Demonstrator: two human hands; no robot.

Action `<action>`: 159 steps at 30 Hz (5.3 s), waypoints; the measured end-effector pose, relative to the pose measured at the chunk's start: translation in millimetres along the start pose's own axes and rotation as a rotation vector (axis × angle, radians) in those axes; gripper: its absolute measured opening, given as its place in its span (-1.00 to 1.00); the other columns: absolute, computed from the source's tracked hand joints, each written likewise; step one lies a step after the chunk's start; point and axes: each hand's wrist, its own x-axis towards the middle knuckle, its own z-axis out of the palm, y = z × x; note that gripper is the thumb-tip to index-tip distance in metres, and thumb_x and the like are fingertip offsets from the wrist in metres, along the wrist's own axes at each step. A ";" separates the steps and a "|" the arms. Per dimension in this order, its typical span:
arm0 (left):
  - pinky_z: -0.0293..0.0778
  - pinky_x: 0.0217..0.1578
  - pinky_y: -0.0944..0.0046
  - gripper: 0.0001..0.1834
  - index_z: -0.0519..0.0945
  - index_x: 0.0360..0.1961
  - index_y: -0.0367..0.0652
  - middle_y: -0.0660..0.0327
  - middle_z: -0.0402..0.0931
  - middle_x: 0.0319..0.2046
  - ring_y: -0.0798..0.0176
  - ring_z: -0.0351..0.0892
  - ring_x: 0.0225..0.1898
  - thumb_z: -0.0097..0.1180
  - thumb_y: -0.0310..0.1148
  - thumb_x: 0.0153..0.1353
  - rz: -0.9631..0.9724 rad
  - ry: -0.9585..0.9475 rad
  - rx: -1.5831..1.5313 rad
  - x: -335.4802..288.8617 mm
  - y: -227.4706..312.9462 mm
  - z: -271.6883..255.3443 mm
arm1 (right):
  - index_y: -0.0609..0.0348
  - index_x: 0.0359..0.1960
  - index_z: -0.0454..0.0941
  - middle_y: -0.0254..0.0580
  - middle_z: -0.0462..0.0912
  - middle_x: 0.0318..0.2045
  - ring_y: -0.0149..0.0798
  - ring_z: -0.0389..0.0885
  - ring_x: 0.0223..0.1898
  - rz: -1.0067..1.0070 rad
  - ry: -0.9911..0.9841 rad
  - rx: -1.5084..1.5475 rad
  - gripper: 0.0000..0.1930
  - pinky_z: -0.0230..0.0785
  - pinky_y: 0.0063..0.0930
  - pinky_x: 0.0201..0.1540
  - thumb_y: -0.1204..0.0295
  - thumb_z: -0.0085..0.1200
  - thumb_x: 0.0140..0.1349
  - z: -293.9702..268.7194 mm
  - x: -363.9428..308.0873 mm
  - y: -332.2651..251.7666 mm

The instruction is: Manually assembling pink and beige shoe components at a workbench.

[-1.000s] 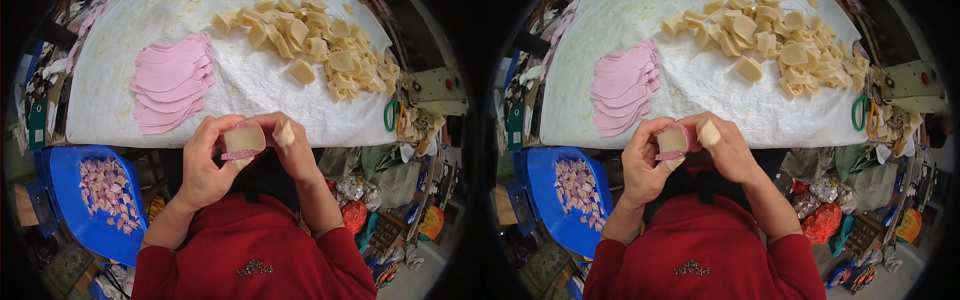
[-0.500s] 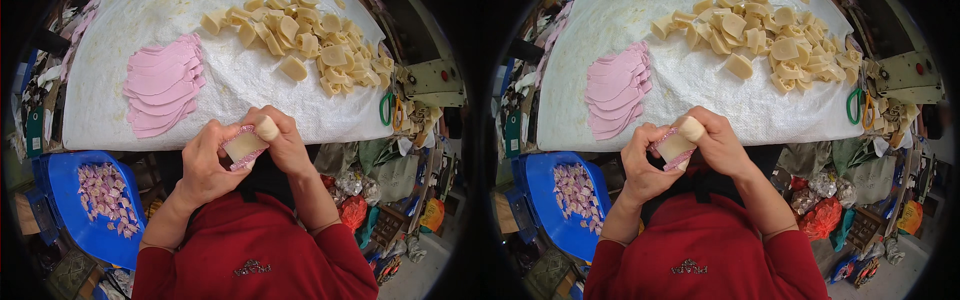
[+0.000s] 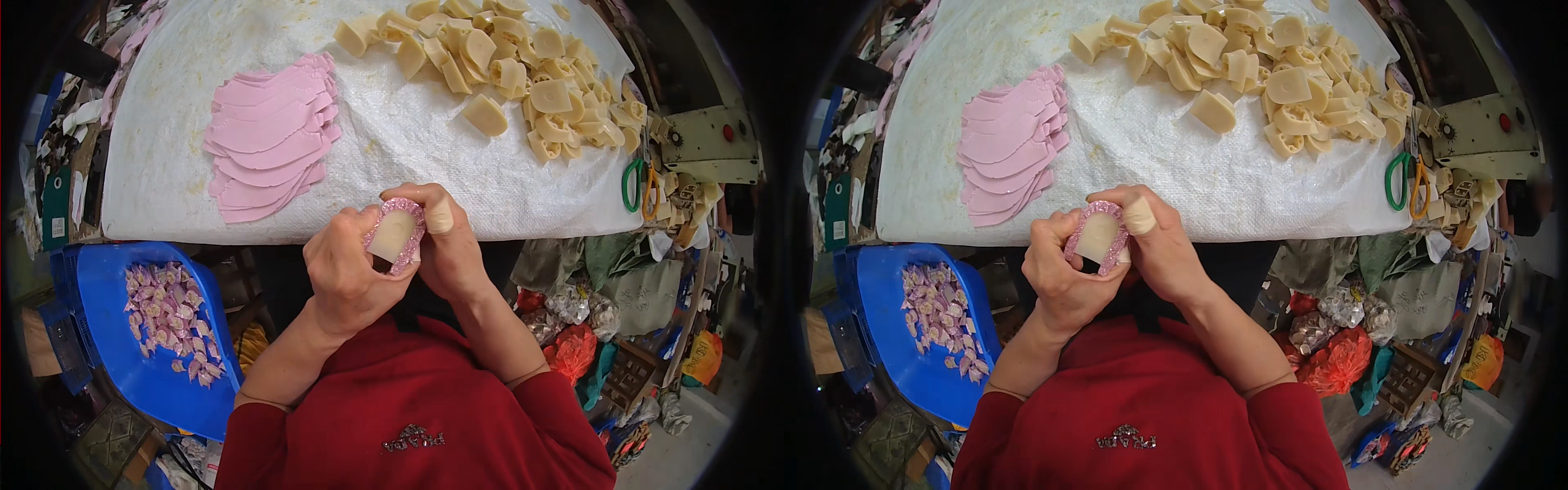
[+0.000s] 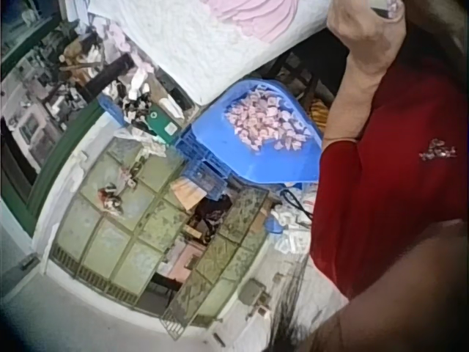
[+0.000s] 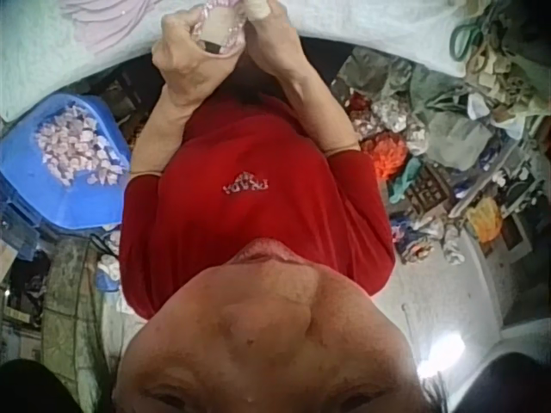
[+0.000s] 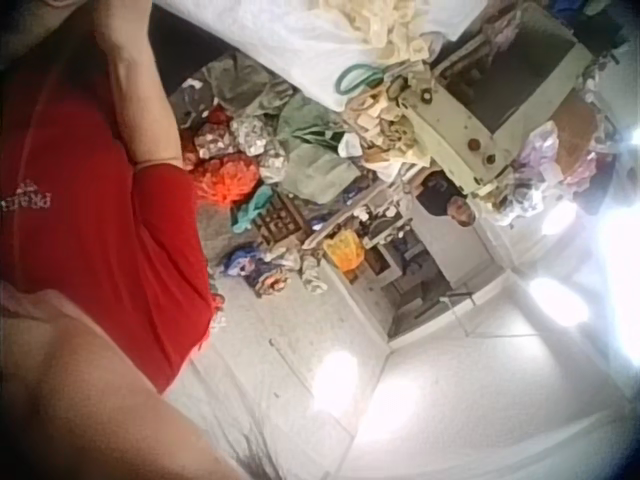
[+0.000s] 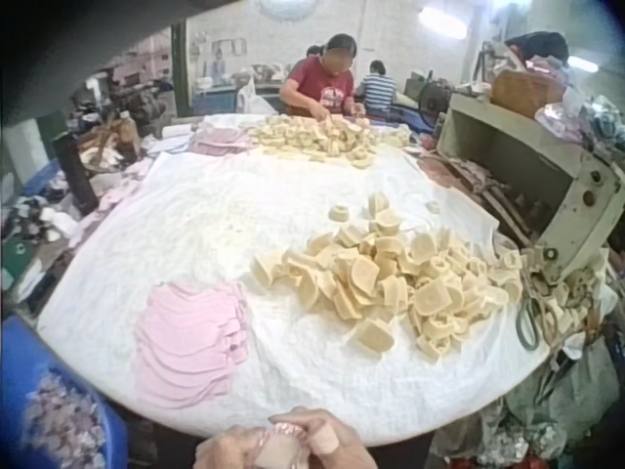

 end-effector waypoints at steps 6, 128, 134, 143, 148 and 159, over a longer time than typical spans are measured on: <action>0.43 -0.61 0.23 -0.55 0.42 -0.32 -0.36 0.07 0.42 -0.55 0.07 0.48 -0.62 0.39 -0.46 -0.24 -0.026 0.046 0.082 -6.0 0.5 -2.9 | 0.25 -0.08 0.47 -0.21 0.50 -0.26 -0.35 0.47 -0.21 -0.170 -0.041 -0.438 -0.71 0.31 -0.52 -0.10 0.29 -0.14 0.36 9.0 -0.3 -10.1; 0.40 -0.43 0.32 -0.79 0.61 -0.18 -0.29 0.15 0.49 -0.43 0.24 0.47 -0.41 0.16 -0.45 0.15 -0.280 -0.039 -0.409 4.2 -12.6 -28.4 | 0.00 -0.38 0.52 -0.39 0.40 -0.49 -0.25 0.35 -0.35 -0.724 -0.093 -1.156 -0.71 -0.04 -0.22 -0.15 0.52 0.19 -0.24 9.8 23.3 -40.0; 0.29 -0.53 0.36 -0.92 0.60 -0.35 -0.22 0.22 0.43 -0.54 0.28 0.35 -0.51 0.18 -0.46 0.12 -0.094 -0.091 -0.440 11.8 -24.8 -25.6 | 0.04 -0.35 0.51 -0.38 0.40 -0.45 -0.25 0.34 -0.32 -0.543 -0.266 -1.026 -0.69 -0.04 -0.28 -0.12 0.57 0.17 -0.25 3.3 18.5 -48.2; 0.22 -0.60 0.28 -0.88 0.51 -0.52 -0.19 0.25 0.32 -0.67 0.23 0.26 -0.63 0.22 -0.47 0.06 -0.085 -0.139 -0.396 12.9 -20.0 -25.5 | 0.03 -0.35 0.50 -0.36 0.41 -0.42 -0.24 0.35 -0.28 -0.502 -0.364 -1.101 -0.63 -0.05 -0.23 -0.10 0.63 0.09 -0.32 6.4 14.6 -47.5; 0.30 -0.50 0.30 -0.82 0.57 -0.47 -0.17 0.25 0.36 -0.59 0.20 0.35 -0.52 0.27 -0.61 -0.13 0.062 -0.043 -0.269 15.8 -21.5 -31.8 | 0.03 -0.31 0.52 -0.39 0.48 -0.33 -0.23 0.37 -0.22 -0.662 -0.265 -1.123 -0.63 0.02 -0.21 -0.09 0.60 0.15 -0.28 1.6 20.8 -44.5; 0.42 -0.33 0.22 -0.72 0.55 -0.37 -0.18 0.07 0.41 -0.34 0.10 0.43 -0.33 0.18 -0.73 -0.14 0.036 0.070 -0.451 18.6 -18.8 -35.0 | 0.28 -0.15 0.43 -0.16 0.57 -0.28 -0.34 0.54 -0.28 -0.124 0.038 -0.313 -0.75 0.43 -0.43 -0.19 0.37 0.09 0.24 6.9 -10.0 -26.4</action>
